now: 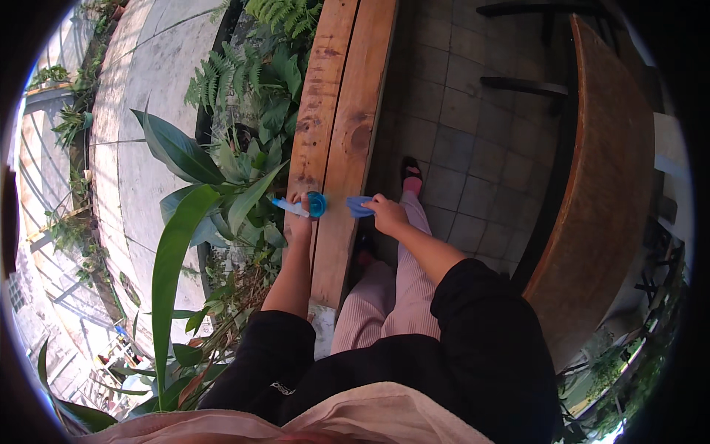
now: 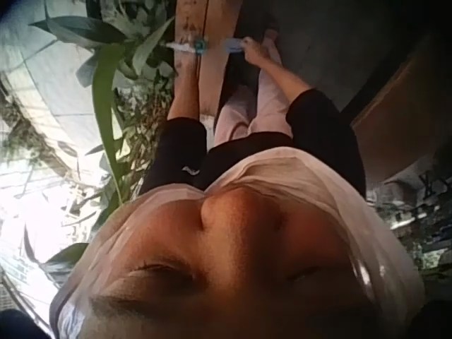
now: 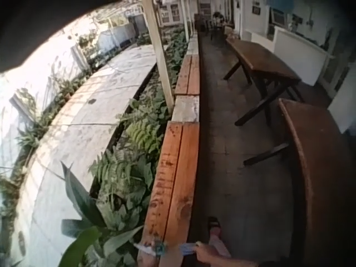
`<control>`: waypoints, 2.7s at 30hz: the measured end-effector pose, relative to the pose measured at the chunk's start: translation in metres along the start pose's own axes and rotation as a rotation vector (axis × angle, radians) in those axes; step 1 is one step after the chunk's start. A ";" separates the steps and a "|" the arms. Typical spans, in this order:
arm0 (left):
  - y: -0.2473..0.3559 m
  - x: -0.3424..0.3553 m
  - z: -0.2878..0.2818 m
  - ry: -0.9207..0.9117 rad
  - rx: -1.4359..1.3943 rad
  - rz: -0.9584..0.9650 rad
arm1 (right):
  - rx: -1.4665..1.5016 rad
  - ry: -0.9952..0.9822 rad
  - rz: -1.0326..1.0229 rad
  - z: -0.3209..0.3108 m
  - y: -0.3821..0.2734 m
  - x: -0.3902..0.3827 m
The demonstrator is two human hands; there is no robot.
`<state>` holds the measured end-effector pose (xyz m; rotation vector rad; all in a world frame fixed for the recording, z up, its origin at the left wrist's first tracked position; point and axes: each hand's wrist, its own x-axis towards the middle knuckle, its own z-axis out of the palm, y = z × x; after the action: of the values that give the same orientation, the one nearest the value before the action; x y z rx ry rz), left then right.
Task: Spraying and wiping down outdoor wooden benches and tables.
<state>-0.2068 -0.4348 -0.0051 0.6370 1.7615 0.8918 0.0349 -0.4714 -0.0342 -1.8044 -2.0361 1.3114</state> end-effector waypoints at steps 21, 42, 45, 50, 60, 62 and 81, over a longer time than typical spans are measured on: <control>-0.154 -0.079 -0.074 0.275 0.235 0.284 | 0.154 0.377 0.255 0.037 0.021 -0.195; -0.135 -0.141 -0.087 0.159 -0.033 -0.046 | 0.128 0.150 0.212 0.087 0.018 -0.168; -0.131 -0.147 -0.089 0.039 -0.026 -0.267 | 0.072 0.156 0.223 0.085 0.028 -0.163; -0.166 -0.143 -0.091 -0.160 0.091 -0.108 | 0.056 0.138 0.191 0.094 0.020 -0.144; -0.157 -0.148 -0.113 -0.016 0.074 -0.029 | -0.035 0.285 0.021 0.068 0.007 0.004; -0.142 -0.147 -0.125 0.011 -0.024 0.007 | -0.073 0.321 -0.067 0.050 -0.011 0.048; -0.166 -0.130 -0.175 0.091 0.036 0.316 | -0.586 0.130 -0.612 0.081 -0.044 0.041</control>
<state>-0.3279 -0.6788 -0.0318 0.9289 1.7897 1.1201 -0.0581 -0.4740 -0.0732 -1.1751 -2.7551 0.4467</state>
